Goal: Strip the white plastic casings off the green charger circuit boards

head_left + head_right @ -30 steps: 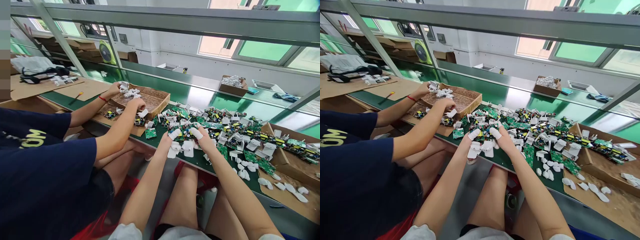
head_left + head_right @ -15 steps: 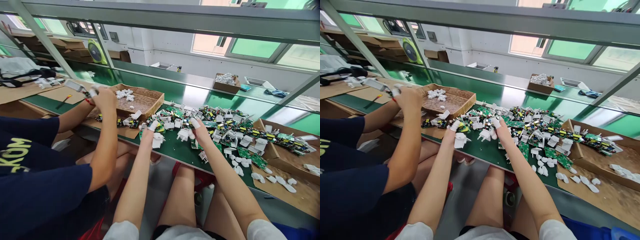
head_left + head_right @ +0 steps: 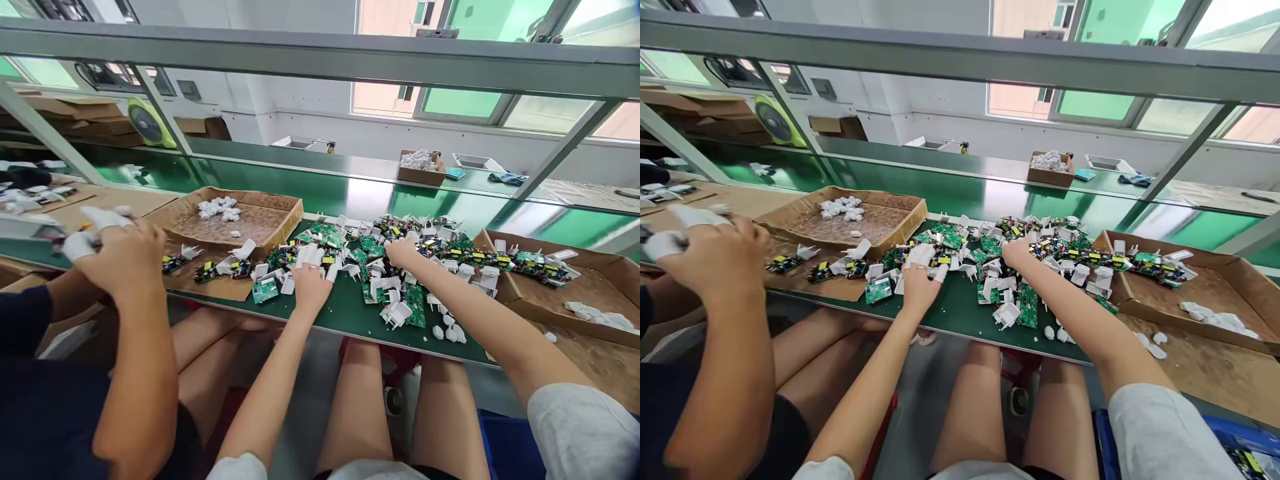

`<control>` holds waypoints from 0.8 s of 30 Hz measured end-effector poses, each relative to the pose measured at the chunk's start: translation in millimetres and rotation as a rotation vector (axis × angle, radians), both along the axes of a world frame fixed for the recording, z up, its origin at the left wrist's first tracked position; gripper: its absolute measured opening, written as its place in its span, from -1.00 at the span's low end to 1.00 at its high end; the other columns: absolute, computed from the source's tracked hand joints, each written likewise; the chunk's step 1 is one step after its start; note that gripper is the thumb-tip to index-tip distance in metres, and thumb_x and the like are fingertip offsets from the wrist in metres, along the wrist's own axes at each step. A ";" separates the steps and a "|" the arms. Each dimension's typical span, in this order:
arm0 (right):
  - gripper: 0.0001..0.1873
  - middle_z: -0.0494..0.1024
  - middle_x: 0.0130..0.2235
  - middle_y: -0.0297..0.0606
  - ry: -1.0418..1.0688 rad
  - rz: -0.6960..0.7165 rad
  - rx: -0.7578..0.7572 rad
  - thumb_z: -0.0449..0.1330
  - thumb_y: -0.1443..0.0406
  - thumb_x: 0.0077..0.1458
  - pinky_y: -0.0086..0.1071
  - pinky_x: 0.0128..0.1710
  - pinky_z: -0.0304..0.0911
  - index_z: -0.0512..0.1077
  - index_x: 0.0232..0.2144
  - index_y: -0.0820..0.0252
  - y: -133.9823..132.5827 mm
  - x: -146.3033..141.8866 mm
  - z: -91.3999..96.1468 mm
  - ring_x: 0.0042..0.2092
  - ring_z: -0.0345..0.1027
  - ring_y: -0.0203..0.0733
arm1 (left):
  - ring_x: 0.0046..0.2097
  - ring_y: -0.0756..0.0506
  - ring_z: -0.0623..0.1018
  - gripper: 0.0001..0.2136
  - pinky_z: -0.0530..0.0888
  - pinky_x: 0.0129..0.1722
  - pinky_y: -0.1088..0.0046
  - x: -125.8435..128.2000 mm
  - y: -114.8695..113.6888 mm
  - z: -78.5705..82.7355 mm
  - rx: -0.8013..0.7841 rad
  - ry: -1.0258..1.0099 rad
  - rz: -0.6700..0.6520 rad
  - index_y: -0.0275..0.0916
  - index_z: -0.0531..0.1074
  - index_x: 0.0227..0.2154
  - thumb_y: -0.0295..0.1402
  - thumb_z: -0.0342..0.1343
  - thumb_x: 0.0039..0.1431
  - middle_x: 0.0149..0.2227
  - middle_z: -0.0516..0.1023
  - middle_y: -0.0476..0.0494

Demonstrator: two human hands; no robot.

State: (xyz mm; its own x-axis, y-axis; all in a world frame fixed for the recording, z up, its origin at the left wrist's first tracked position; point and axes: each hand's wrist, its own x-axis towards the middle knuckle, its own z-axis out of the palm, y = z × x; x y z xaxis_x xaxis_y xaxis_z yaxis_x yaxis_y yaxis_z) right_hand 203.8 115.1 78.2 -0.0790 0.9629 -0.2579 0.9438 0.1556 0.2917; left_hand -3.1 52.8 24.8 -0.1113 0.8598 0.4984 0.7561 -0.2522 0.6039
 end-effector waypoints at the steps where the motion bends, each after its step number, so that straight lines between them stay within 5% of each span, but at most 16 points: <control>1: -0.73 0.46 -0.32 0.01 -0.018 0.012 -0.009 0.10 0.54 -0.13 0.03 -0.13 0.07 0.39 -0.30 0.31 1.9 2.4 -2.5 -0.18 0.31 0.09 | 0.13 -0.24 0.19 -0.67 0.08 0.13 0.15 7.4 -4.0 -1.7 0.010 -0.068 -0.056 -0.36 0.39 -0.18 -0.28 -0.02 0.02 0.01 0.32 -0.36; 7: -0.64 0.36 -0.15 0.07 -0.021 0.116 -0.003 0.14 0.35 -0.06 -0.02 -0.14 0.12 0.30 -0.15 0.36 14.1 17.2 18.0 -0.11 0.22 0.10 | -0.06 -0.12 0.41 -0.64 0.35 -0.08 0.36 42.8 15.2 6.4 -0.422 -0.712 -0.266 -0.31 0.28 -0.09 -0.28 -0.04 0.05 -0.06 0.39 -0.27; 12: -0.65 0.27 -0.08 0.11 -0.019 0.291 0.106 0.10 0.37 -0.03 -0.02 -0.01 -0.02 0.30 -0.14 0.41 -3.2 16.0 33.6 -0.02 0.11 0.10 | -0.24 -0.15 0.49 -0.65 0.42 -0.31 0.36 71.6 58.3 26.8 -0.570 -0.783 -0.287 -0.30 0.35 -0.22 -0.17 0.06 -0.03 -0.19 0.45 -0.26; 16: -0.64 0.28 -0.08 0.12 -0.016 0.420 0.235 0.11 0.42 -0.04 0.08 0.03 -0.15 0.32 -0.13 0.40 -18.3 9.5 34.2 -0.01 0.10 0.15 | -0.36 -0.15 0.46 -0.85 0.38 -0.30 0.30 86.2 68.7 39.8 -0.559 -0.768 -0.237 -0.32 0.33 -0.57 -0.36 0.18 -0.15 -0.52 0.41 -0.15; 20: -0.35 0.22 0.00 0.18 0.278 0.150 0.278 0.16 0.30 -0.04 0.04 0.03 -0.07 0.08 0.08 0.43 -21.0 22.9 49.8 0.06 0.03 0.21 | -0.30 -0.16 0.44 -0.84 0.35 -0.20 0.26 85.2 59.6 43.6 -0.434 -0.802 -0.192 -0.31 0.32 -0.55 -0.39 0.20 -0.19 -0.48 0.41 -0.14; 24: -0.37 0.20 0.04 0.12 0.798 -0.153 0.328 0.09 0.12 0.02 -0.09 0.04 -0.01 0.10 0.06 0.40 -28.0 41.7 60.4 0.09 0.00 0.13 | -0.18 -0.08 0.44 -0.75 0.36 -0.14 0.39 75.0 47.9 47.1 -0.286 -0.926 -0.257 -0.28 0.33 -0.29 -0.27 0.10 -0.05 -0.26 0.45 -0.13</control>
